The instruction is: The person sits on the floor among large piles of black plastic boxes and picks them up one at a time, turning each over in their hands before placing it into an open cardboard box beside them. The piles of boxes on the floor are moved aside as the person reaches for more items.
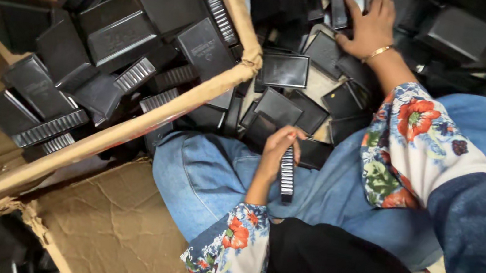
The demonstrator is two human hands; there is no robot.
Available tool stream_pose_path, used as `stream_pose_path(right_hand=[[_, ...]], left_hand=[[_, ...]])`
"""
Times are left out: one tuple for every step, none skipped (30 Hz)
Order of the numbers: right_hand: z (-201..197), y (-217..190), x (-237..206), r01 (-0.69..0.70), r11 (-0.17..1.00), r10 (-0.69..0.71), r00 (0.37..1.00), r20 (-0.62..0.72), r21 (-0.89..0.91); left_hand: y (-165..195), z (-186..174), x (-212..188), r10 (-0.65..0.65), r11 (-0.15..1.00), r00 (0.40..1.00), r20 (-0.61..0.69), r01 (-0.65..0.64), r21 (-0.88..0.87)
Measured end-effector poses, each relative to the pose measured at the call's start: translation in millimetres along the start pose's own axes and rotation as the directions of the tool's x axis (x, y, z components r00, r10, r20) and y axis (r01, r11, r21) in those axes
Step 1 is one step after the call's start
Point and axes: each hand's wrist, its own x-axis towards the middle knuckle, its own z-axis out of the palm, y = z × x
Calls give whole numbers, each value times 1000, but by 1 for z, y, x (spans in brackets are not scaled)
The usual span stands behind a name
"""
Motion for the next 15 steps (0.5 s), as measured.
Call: stream_pose_path(right_hand=[[5,0,-2,68,993,-67,998,10,-100],[9,-2,-4,43,995,-39,998,48,-94],[11,-3,-5,15,996,-8,997,78,-93],[10,-2,-6,-14,995,24,995,100,-96],[9,-2,-6,0,995,7,998,66,-102],[7,-2,-7,15,994,-11,999,34,-107],[4,-2,-8,29,993,-30,1000,0,-113],[0,-4,-8,5,997,-6,1000,-17,-82],[-4,-7,-8,-17,999,15,999,-32,-49],[-10,-9,-7,-38,999,37,998,-50,-17],[-16,-12,-7,-59,998,59,997,-47,15],[-24,-16,-7,-78,996,80,996,-42,46],[-33,-19,-9,-99,992,102,994,-38,74],[-43,-22,-11,-125,985,130,991,-34,121],[-54,-26,-15,-150,974,158,987,-29,169]], left_hand=[[1,1,-1,0,1000,1000,10,1,-8],[2,2,-1,-2,1000,1000,26,3,-15],[3,2,-1,-14,998,1000,2,14,-53],[4,2,0,-22,996,1000,-14,21,-87],[4,2,1,-29,992,999,-30,25,-122],[5,2,2,-7,990,1000,-27,3,-141],[7,1,3,15,987,1000,-24,-19,-159],[8,0,3,38,983,999,-26,-42,-178],[9,-1,3,83,983,992,-98,-98,-155],[10,-3,4,133,980,977,-166,-155,-128],[11,-4,5,185,972,956,-229,-212,-100],[12,-6,6,234,960,940,-250,-264,-96],[12,-8,7,282,944,921,-269,-316,-93],[12,-10,8,327,926,900,-289,-366,-91],[12,-11,8,322,928,897,-302,-362,-87]])
